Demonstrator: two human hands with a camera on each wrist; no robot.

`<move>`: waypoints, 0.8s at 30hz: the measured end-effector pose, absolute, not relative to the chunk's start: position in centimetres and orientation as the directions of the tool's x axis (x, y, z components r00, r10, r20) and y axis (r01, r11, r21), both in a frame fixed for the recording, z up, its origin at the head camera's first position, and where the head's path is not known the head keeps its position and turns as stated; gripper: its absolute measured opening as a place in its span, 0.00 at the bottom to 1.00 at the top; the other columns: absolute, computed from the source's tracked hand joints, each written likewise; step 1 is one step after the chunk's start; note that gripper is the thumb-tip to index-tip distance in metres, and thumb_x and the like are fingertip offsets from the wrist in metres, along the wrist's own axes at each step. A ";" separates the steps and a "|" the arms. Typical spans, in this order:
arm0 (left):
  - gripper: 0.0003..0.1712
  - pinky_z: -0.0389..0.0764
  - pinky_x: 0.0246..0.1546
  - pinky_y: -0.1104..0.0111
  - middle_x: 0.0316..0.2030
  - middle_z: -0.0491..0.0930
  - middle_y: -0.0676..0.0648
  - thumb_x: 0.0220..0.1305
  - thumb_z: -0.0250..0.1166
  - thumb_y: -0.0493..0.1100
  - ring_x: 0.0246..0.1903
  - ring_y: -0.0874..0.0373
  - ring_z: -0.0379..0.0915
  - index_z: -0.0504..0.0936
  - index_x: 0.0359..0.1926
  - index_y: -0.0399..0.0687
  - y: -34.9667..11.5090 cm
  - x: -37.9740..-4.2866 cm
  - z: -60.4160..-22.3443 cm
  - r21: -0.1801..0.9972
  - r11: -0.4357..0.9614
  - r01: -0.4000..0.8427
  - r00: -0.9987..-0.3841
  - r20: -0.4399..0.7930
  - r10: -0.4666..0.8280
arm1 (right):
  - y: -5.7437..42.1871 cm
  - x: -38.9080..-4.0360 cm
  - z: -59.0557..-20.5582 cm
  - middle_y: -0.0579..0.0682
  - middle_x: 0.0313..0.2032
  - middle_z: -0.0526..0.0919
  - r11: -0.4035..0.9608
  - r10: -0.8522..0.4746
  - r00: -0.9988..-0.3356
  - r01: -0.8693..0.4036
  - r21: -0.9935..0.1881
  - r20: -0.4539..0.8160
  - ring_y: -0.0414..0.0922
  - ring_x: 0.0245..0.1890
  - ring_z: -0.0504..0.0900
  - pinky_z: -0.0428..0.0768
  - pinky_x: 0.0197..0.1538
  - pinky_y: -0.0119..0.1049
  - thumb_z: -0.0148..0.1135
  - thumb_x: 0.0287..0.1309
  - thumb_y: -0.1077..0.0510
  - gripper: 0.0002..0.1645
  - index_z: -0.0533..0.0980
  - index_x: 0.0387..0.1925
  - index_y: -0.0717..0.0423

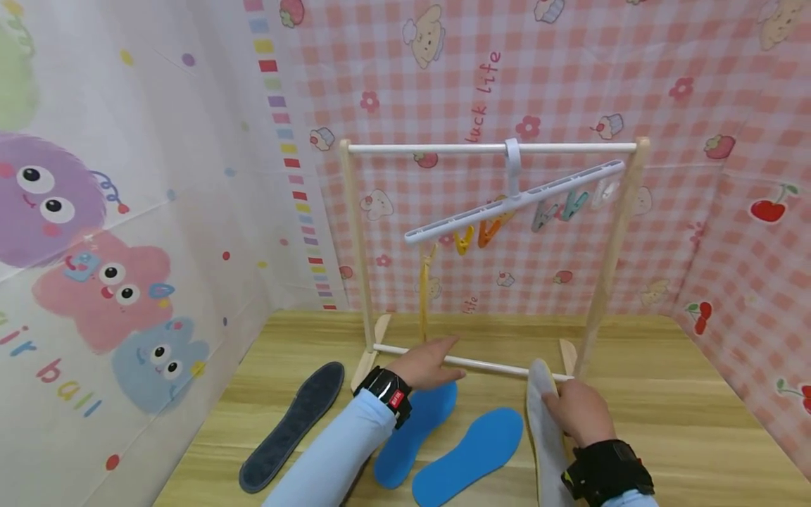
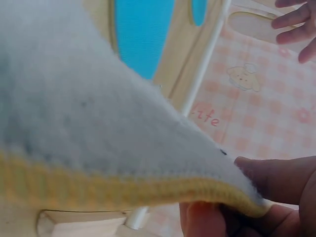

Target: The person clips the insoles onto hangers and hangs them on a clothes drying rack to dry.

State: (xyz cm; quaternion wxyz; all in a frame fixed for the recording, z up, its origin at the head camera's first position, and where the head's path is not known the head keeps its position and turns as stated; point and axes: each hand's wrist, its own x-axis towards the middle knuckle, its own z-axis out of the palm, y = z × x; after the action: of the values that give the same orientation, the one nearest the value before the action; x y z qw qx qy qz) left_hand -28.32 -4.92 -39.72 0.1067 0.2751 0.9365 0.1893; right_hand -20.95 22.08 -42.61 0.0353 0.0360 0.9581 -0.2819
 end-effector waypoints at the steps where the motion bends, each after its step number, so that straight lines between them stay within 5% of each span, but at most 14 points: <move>1: 0.40 0.63 0.67 0.58 0.70 0.65 0.41 0.71 0.59 0.58 0.69 0.47 0.60 0.57 0.76 0.46 -4.9 -28.3 -39.6 0.412 0.776 0.478 -0.825 -0.093 0.558 | 22.0 -20.9 -42.4 0.50 0.17 0.72 0.841 0.047 -0.996 0.082 -0.535 -0.078 0.46 0.16 0.72 0.70 0.22 0.38 0.57 0.65 0.57 0.19 0.74 0.19 0.59; 9: 0.40 0.62 0.67 0.58 0.71 0.63 0.42 0.72 0.58 0.55 0.69 0.48 0.60 0.56 0.76 0.45 -4.7 -28.4 -38.7 0.439 0.758 0.483 -0.817 -0.084 0.570 | 21.7 -20.8 -40.9 0.52 0.22 0.76 0.872 0.029 -0.999 0.016 -0.490 0.019 0.48 0.22 0.73 0.70 0.28 0.42 0.57 0.66 0.56 0.17 0.79 0.26 0.65; 24: 0.41 0.61 0.68 0.56 0.72 0.61 0.42 0.72 0.57 0.57 0.71 0.47 0.58 0.54 0.77 0.48 -4.7 -28.9 -38.4 0.443 0.758 0.479 -0.817 -0.091 0.570 | 20.7 -20.6 -39.3 0.48 0.16 0.66 0.843 0.054 -0.994 -0.006 -0.538 0.095 0.46 0.18 0.67 0.63 0.25 0.37 0.58 0.68 0.54 0.24 0.71 0.15 0.56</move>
State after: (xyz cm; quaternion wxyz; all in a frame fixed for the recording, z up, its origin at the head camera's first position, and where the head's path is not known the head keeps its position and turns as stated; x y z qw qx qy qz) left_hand -28.89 -4.72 -38.35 0.1107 0.2817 0.9309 0.2046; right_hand -20.64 20.69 -39.25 -0.0531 0.0125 0.9585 -0.2799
